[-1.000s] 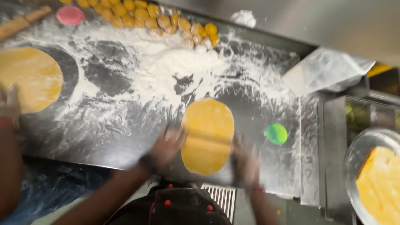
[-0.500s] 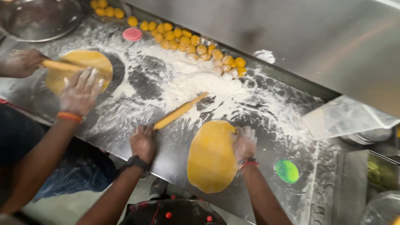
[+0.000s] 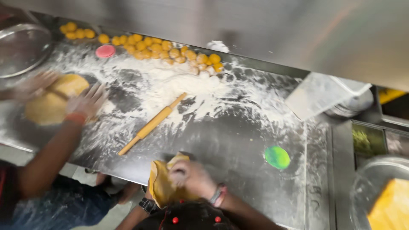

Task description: The person rolls yellow dough balls into flat, round sheets on a floured stainless steel countertop using a wooden rolling pin. They repeatedly flatten, flip, and rotate the dough, occasionally dusting it with flour and using a green plastic scraper to lift and transfer the finished sheets to a metal tray.

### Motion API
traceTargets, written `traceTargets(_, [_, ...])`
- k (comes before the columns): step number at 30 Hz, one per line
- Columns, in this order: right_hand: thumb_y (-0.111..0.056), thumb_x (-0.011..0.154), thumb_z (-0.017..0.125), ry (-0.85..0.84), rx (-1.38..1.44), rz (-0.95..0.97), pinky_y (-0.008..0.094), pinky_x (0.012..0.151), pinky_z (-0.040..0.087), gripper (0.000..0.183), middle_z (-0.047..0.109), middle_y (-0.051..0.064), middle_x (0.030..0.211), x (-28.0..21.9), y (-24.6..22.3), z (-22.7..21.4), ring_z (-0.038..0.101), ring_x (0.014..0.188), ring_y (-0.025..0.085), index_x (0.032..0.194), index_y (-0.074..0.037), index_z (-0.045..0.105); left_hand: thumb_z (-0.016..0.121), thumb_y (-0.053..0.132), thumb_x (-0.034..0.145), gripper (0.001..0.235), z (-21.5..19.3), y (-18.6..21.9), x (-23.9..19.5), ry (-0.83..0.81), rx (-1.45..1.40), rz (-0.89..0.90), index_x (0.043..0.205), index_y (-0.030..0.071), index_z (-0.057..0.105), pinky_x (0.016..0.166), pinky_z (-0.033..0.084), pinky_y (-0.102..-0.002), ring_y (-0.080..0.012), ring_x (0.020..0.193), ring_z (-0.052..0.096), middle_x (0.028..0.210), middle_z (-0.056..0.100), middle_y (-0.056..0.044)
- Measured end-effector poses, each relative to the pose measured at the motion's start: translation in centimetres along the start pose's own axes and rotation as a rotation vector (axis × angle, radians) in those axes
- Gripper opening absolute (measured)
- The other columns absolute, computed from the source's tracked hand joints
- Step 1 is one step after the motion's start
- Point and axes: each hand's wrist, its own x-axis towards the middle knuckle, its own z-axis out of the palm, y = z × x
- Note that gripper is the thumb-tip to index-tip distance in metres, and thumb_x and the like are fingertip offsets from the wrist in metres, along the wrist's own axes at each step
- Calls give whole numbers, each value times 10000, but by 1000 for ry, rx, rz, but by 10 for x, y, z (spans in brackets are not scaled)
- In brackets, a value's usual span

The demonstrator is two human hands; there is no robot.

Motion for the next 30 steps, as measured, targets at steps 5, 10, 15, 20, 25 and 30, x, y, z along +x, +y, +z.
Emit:
traceTargets(5, [-311,1030,424,205,1081,579,391,944,583,408,758,122,1160,-34,72,-81,748,1038,232,1293,-50,596,496,74,1028,347,32,-16,51,47,400,17,1359,-14,553,885,560,-283,-162,1040,643,1235,635,-104])
traceTargets(10, [-327,1051,338,185,217,259,322,1009,539,416,651,61,1308,-45,112,-88,669,1148,181,1369,-135,525,601,258,979,661,85,-73,99,-448,907,-105,1571,103,349,1267,243,-400,-208,1560,251,1686,271,-68])
traceTargets(15, [-328,1009,445,457,-635,189,372,1023,471,430,556,83,1367,-47,134,-116,570,1212,226,1393,-140,485,574,499,1010,729,83,-24,78,-543,2148,-125,1577,129,303,1252,81,-496,-306,1574,78,1698,137,-128])
traceTargets(20, [-341,977,522,512,-759,236,422,1091,367,526,449,122,1460,-56,128,-130,442,1319,264,1440,-108,433,531,473,949,740,63,27,58,-588,2238,-154,1591,159,341,1203,29,-582,-314,1533,83,1691,170,-108])
traceTargets(25, [-354,946,600,401,-697,76,473,1159,264,647,342,161,1552,-27,73,-44,315,1427,302,1488,-77,380,534,178,837,681,30,73,43,62,2113,209,1496,73,398,1289,165,-541,-413,1540,286,1614,350,-232])
traceTargets(30, [-367,914,677,203,-632,-45,523,1227,160,782,234,200,1644,14,28,13,187,1535,340,1535,-46,327,611,368,911,751,-15,143,38,541,2274,142,1521,-15,400,1086,366,-625,-465,1281,501,1374,524,-297])
